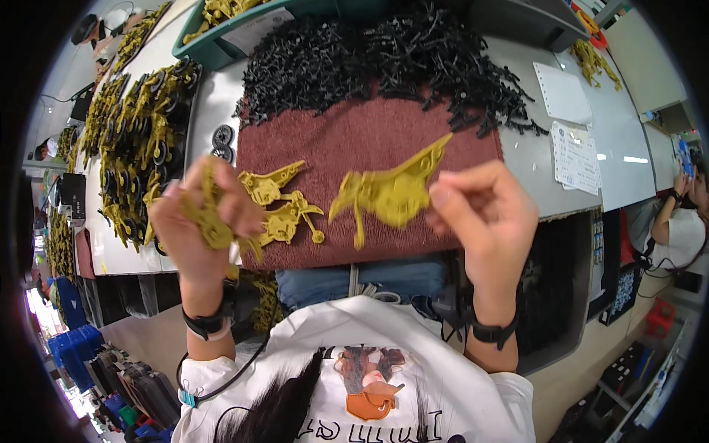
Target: Attaching wheels and other parts to plastic toy motorcycle frames at an assembly workstation.
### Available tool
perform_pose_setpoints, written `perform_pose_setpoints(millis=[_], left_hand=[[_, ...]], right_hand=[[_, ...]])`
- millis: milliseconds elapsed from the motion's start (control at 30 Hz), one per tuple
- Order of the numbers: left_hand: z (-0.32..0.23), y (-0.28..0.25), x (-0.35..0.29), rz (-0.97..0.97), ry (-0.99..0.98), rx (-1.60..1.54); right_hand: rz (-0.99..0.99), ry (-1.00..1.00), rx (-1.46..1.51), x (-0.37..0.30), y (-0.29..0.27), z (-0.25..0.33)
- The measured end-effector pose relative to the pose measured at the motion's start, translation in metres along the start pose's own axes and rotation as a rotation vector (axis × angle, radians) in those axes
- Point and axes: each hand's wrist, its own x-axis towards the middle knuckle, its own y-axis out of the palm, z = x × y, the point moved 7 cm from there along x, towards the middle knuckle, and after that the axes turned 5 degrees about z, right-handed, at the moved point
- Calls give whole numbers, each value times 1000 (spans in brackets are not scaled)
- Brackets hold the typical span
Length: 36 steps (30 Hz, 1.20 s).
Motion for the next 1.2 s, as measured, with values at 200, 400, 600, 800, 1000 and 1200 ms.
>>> perform_pose_setpoints(millis=[200, 400, 600, 800, 1000, 1200], left_hand=[[-9, -21, -11, -153, 231, -59], [-2, -18, -16, -199, 336, -23], [29, 12, -7, 2, 348, -127], [37, 22, -8, 59, 217, 114], [45, 5, -11, 129, 24, 1642], [40, 2, -11, 169, -46, 1763]], right_hand=[[113, 45, 62, 19, 34, -55], [138, -301, -519, 18, 61, -39], [365, -127, -82, 8, 76, -34], [302, 30, -44, 7, 56, -40], [210, 28, -316, 6, 32, -51], [211, -291, -698, 5, 58, -32]])
